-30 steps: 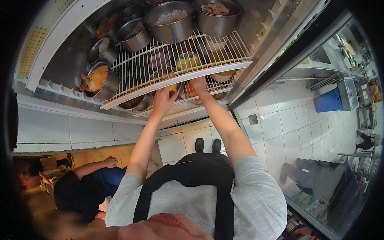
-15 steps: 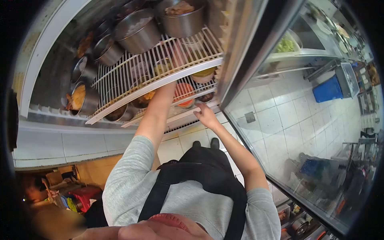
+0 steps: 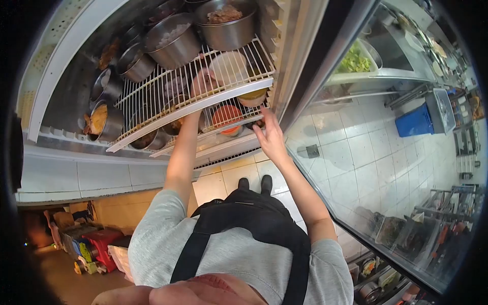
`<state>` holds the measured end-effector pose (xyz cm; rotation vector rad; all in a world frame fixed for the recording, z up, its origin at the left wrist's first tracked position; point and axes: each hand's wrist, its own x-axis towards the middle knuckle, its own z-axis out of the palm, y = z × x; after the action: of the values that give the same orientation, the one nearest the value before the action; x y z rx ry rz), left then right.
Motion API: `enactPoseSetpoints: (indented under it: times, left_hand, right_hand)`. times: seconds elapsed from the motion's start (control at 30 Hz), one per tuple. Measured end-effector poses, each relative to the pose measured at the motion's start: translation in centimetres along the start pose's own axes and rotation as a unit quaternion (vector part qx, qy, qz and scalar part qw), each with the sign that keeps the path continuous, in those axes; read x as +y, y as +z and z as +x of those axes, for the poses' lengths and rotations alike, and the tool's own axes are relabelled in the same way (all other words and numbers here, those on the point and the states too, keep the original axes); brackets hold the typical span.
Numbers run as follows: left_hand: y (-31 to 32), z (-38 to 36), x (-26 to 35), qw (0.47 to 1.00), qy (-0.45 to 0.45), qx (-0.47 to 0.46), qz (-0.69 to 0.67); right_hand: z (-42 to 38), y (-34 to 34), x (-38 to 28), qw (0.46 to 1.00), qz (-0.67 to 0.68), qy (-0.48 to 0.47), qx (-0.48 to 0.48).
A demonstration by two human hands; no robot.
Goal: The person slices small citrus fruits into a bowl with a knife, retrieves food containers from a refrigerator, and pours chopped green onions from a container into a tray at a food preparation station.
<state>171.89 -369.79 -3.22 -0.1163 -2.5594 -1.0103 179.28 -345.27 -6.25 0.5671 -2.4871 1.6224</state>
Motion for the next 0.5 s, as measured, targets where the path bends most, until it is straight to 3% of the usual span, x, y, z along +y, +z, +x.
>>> enactPoseSetpoints:
  times: [0.07,0.17,0.2,0.33,0.4,0.47,0.5]
  left_hand:
    - [-0.4,-1.6,0.8,0.995,-0.014,-0.046,-0.091]
    - [1.1,-4.3,0.0,0.957,-0.065,-0.111,-0.26]
    - [1.1,-4.8,0.0,0.939,-0.102,-0.152,-0.292]
    - [0.9,-5.5,0.4,0.907,-0.096,-0.239,-0.332]
    - [1.0,-3.9,-2.0,0.813,-0.194,-0.399,-0.376]
    - [1.3,-1.6,-4.1,0.768,-0.241,-0.457,-0.378]
    - [1.8,-0.4,-5.1,0.783,-0.245,-0.433,-0.374]
  right_hand:
    - [1.7,0.2,-1.6,0.998,0.052,0.022,-0.017]
    - [3.2,0.8,-2.9,0.992,-0.008,-0.115,0.045]
    - [3.0,1.1,-2.4,0.992,-0.007,-0.117,0.042]
    - [1.7,1.5,-0.1,0.995,-0.031,-0.087,0.031]
    - [0.7,1.8,1.8,0.992,0.103,0.066,0.028]
    - [0.3,2.5,2.7,0.989,0.124,0.037,0.069]
    - [0.2,2.7,2.4,0.984,0.158,0.052,0.065]
